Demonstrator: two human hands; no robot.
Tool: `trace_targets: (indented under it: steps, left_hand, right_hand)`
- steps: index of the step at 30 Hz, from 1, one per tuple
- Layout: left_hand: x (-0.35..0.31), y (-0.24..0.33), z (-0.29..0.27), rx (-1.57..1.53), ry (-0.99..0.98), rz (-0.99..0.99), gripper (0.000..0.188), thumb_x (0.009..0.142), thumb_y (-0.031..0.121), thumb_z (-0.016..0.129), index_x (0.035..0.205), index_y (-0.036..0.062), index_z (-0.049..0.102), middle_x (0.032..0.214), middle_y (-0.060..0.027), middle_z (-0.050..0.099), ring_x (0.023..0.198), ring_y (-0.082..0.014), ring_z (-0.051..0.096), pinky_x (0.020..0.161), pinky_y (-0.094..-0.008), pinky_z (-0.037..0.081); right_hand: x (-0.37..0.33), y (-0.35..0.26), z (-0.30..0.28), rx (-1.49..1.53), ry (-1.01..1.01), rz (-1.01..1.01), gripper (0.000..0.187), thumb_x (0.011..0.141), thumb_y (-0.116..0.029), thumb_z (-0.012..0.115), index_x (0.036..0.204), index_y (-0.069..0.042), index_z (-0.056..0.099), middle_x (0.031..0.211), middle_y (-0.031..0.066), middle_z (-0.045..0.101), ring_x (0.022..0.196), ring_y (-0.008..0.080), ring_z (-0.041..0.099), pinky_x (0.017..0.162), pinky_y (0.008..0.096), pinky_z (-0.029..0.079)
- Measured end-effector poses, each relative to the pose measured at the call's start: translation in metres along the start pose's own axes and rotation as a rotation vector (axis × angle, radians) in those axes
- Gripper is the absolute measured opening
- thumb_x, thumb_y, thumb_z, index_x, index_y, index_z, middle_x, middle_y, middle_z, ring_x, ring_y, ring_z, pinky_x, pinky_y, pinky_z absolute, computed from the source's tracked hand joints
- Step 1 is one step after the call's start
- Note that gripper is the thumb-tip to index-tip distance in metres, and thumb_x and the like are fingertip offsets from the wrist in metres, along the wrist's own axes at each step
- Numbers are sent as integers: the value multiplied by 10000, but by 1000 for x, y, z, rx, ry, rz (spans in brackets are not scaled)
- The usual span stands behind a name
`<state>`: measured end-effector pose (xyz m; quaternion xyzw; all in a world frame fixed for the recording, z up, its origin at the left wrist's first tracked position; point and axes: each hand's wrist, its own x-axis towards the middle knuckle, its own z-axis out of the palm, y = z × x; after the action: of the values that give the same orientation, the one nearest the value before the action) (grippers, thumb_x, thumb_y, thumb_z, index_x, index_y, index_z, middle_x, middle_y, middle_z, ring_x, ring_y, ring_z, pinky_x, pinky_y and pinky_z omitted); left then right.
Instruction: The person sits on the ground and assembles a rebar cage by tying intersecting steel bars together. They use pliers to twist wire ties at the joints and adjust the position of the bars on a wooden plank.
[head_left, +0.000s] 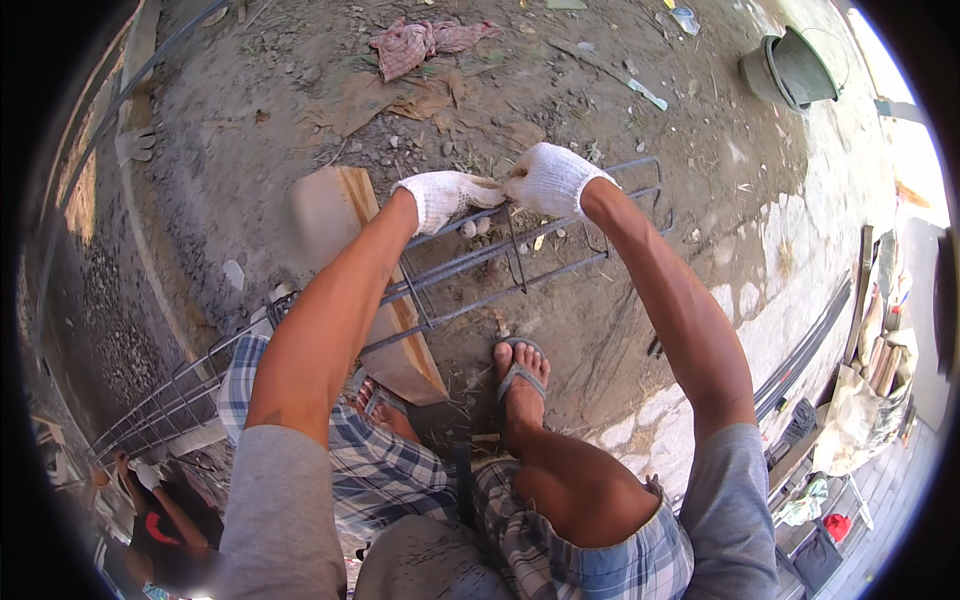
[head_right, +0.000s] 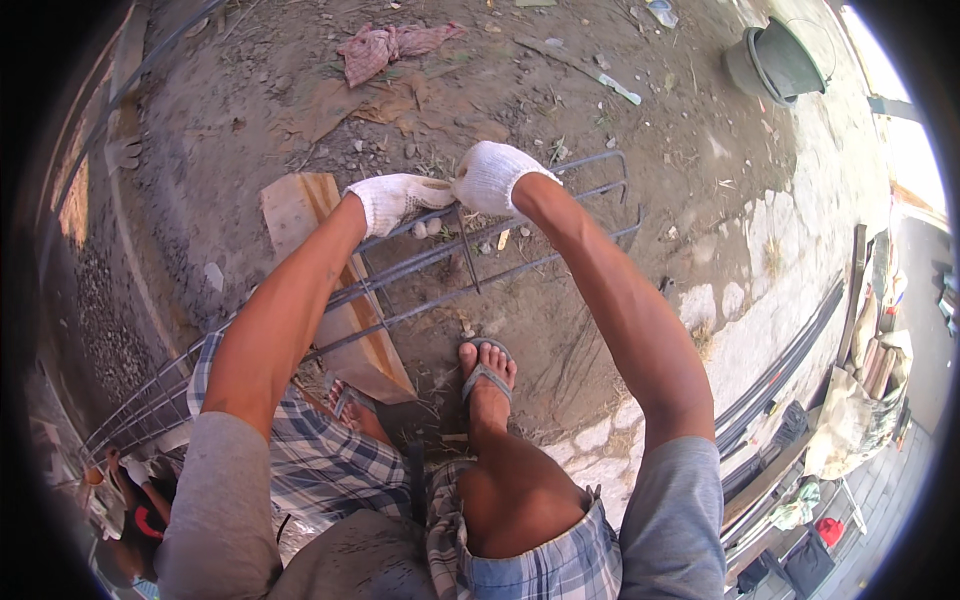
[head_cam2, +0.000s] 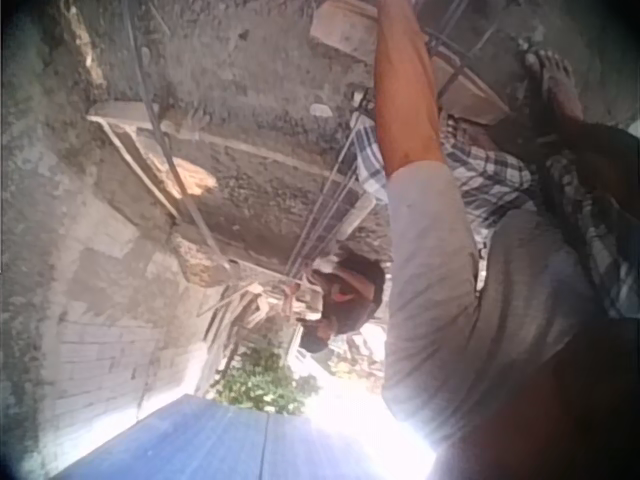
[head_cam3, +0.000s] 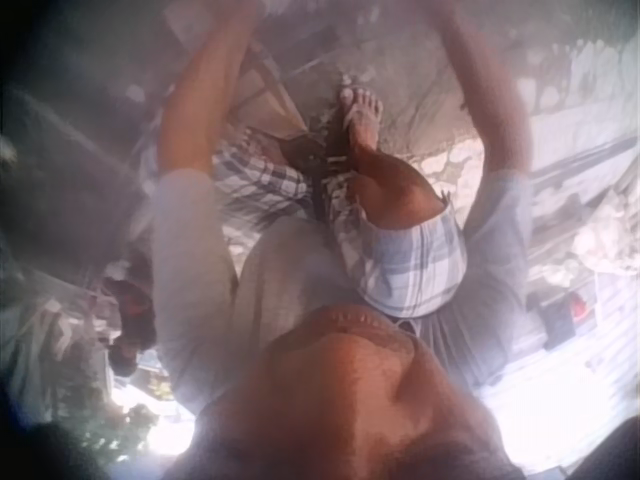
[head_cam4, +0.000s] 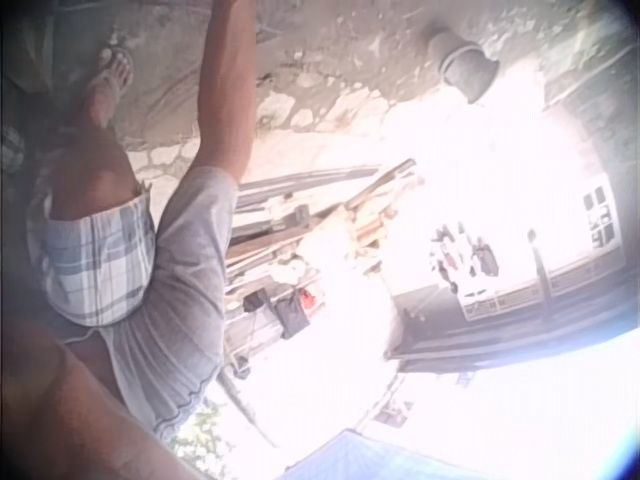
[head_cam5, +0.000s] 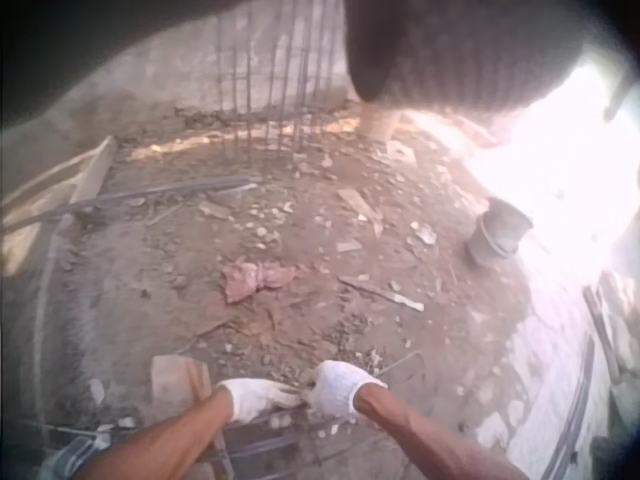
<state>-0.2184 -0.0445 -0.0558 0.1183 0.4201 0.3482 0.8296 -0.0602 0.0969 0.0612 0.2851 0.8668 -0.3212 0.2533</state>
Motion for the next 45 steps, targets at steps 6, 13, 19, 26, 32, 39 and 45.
trace_targets:
  steps: [6, 13, 19, 26, 32, 39, 45]
  left_hand:
    - [5, 2, -9, -27, -61, -152, 213, 1076, 288, 730, 1219, 131, 713, 945, -59, 728, 692, -171, 652, 538, -307, 487]
    - [19, -18, -27, -198, -98, -95, 176, 1082, 259, 694, 1150, 99, 722, 937, -56, 724, 714, -177, 631, 531, -337, 468]
    - [14, -16, -9, 59, 51, 19, 205, 1078, 296, 713, 1173, 121, 760, 996, -14, 750, 834, -145, 662, 545, -320, 460]
    - [9, -4, -7, -72, -77, -120, 211, 1089, 286, 658, 1143, 104, 749, 902, -42, 730, 671, -130, 589, 490, -266, 396]
    - [9, -7, -7, -102, -59, -82, 337, 1112, 369, 572, 1118, 74, 735, 863, -65, 710, 626, -141, 547, 472, -275, 379]
    - [-6, 10, 7, 154, 131, -104, 544, 1047, 418, 723, 1422, 28, 666, 1027, -107, 744, 808, -194, 663, 628, -319, 505]
    - [-33, 26, 40, 802, 265, 142, 481, 955, 237, 763, 1376, 6, 748, 1209, -96, 791, 1084, -166, 705, 987, -340, 549]
  right_hand:
    - [9, -15, 3, -295, 21, 50, 339, 959, -301, 660, 1074, -32, 831, 976, 239, 799, 921, 428, 790, 865, 487, 621]
    - [-15, -53, 12, -401, 229, -7, 236, 909, -206, 725, 928, 4, 831, 953, 296, 784, 866, 422, 804, 732, 505, 646]
    - [-53, -68, 86, -304, 552, 35, 185, 974, -119, 641, 1040, 25, 736, 916, 256, 745, 804, 407, 793, 653, 501, 630]
    - [-76, -46, 116, -499, 457, -46, 292, 1000, -113, 624, 1215, 77, 678, 849, 176, 744, 739, 320, 787, 587, 447, 596]
    - [-71, -55, 135, -621, 457, -22, 432, 980, -104, 639, 1353, 113, 649, 848, 154, 747, 717, 288, 783, 554, 399, 583]
    - [-63, -55, 144, -586, 496, 1, 431, 972, -118, 638, 1329, 122, 669, 839, 110, 743, 703, 230, 758, 540, 393, 549]
    - [-61, -58, 138, -530, 452, 0, 313, 927, -155, 676, 1166, 41, 727, 846, 99, 735, 747, 237, 758, 557, 399, 547]
